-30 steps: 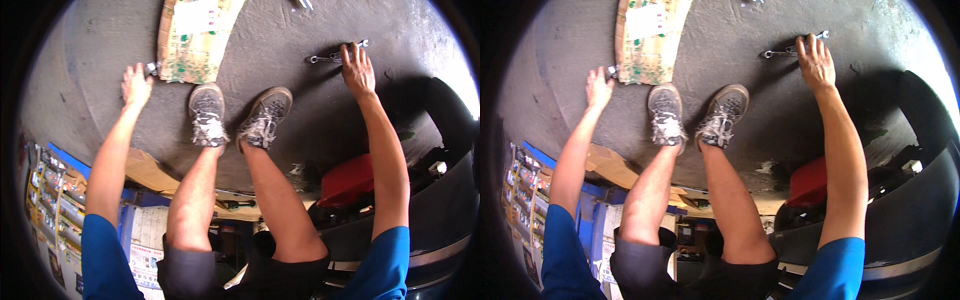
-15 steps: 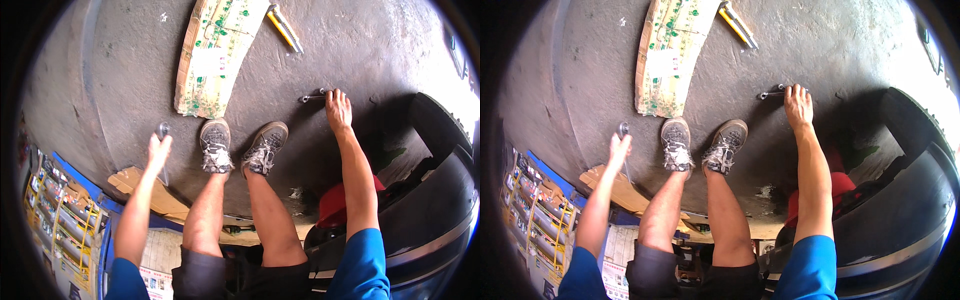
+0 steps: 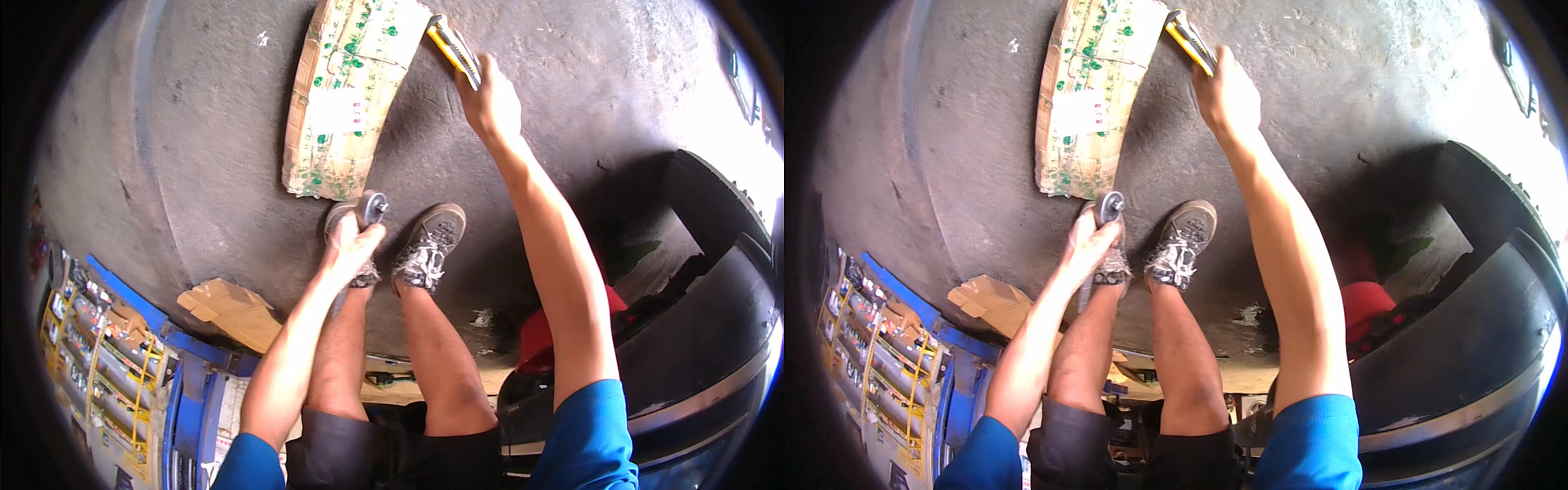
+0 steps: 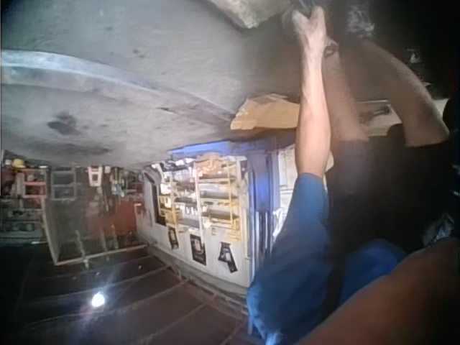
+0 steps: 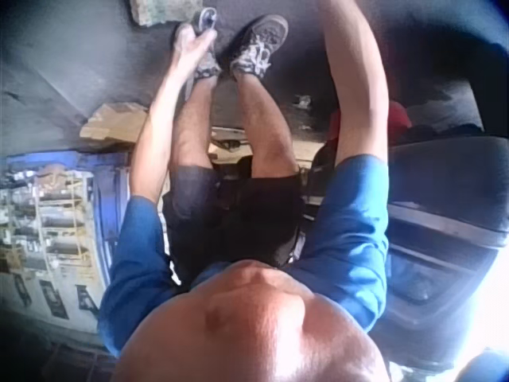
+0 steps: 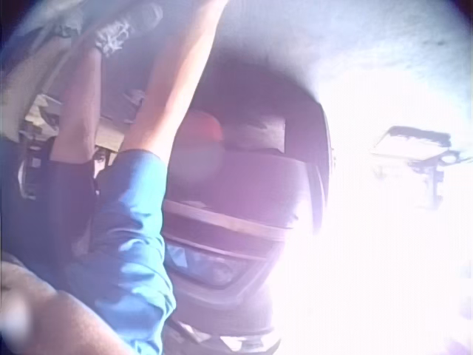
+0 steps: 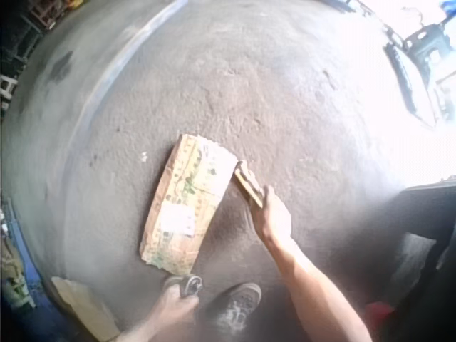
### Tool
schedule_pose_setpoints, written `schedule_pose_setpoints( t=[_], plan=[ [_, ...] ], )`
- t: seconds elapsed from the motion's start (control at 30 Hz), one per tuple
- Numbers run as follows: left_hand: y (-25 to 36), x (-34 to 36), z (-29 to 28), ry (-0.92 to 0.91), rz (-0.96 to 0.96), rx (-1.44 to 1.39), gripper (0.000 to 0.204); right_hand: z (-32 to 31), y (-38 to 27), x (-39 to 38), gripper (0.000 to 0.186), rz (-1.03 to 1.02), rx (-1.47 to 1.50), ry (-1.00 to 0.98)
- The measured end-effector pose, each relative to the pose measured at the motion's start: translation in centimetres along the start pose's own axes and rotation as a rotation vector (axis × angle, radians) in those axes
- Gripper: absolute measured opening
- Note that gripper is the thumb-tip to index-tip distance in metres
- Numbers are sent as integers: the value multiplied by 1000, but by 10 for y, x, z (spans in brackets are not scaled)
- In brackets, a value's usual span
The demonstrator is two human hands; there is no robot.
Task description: The person handles a black vehicle component by hand, inserting a metal bracket and checking the fit. They then lean into the engine bay of a van and use a ratchet to tighten bolts on the front frame.
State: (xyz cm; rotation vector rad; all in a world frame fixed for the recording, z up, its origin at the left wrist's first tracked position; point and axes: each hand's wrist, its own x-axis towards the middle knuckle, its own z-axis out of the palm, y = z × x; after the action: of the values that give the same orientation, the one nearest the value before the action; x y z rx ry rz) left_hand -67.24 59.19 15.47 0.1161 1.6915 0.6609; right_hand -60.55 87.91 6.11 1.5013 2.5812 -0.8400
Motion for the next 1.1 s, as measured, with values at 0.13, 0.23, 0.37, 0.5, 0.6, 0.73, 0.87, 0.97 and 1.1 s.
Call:
schedule_pose_setpoints(
  t=[0.13, 0.23, 0.37, 0.5, 0.6, 0.73, 0.87, 0.97, 1.1],
  plan=[
    [40, -11, 2, 60, 32, 5, 20, 14, -37, 43, 27, 196, -70, -144],
    [85, -39, 2, 24, -102, -227, 22, 3, -38, 11, 25, 312, -85, -119],
    [95, -80, -18, -31, -58, -309, 17, -50, -45, -112, 33, 285, 194, -170],
    [137, -139, -22, -150, -99, -281, 29, -163, -83, -249, 51, 169, 486, -108],
    [169, -198, -16, -194, -219, -213, 39, -275, -132, -307, 62, -78, 417, -56],
    [221, -306, 3, -208, -100, -263, 49, -378, -193, -351, 65, -211, 381, -54],
    [277, -398, -6, -378, -90, -430, 35, -460, -236, -395, 67, -172, 422, -23],
    [284, -440, -15, -418, 32, -496, 31, -480, -262, -441, 61, -35, 720, -13],
    [316, -503, -2, -507, 195, -501, 31, -502, -305, -487, 33, 418, 1289, 132]
  ],
)
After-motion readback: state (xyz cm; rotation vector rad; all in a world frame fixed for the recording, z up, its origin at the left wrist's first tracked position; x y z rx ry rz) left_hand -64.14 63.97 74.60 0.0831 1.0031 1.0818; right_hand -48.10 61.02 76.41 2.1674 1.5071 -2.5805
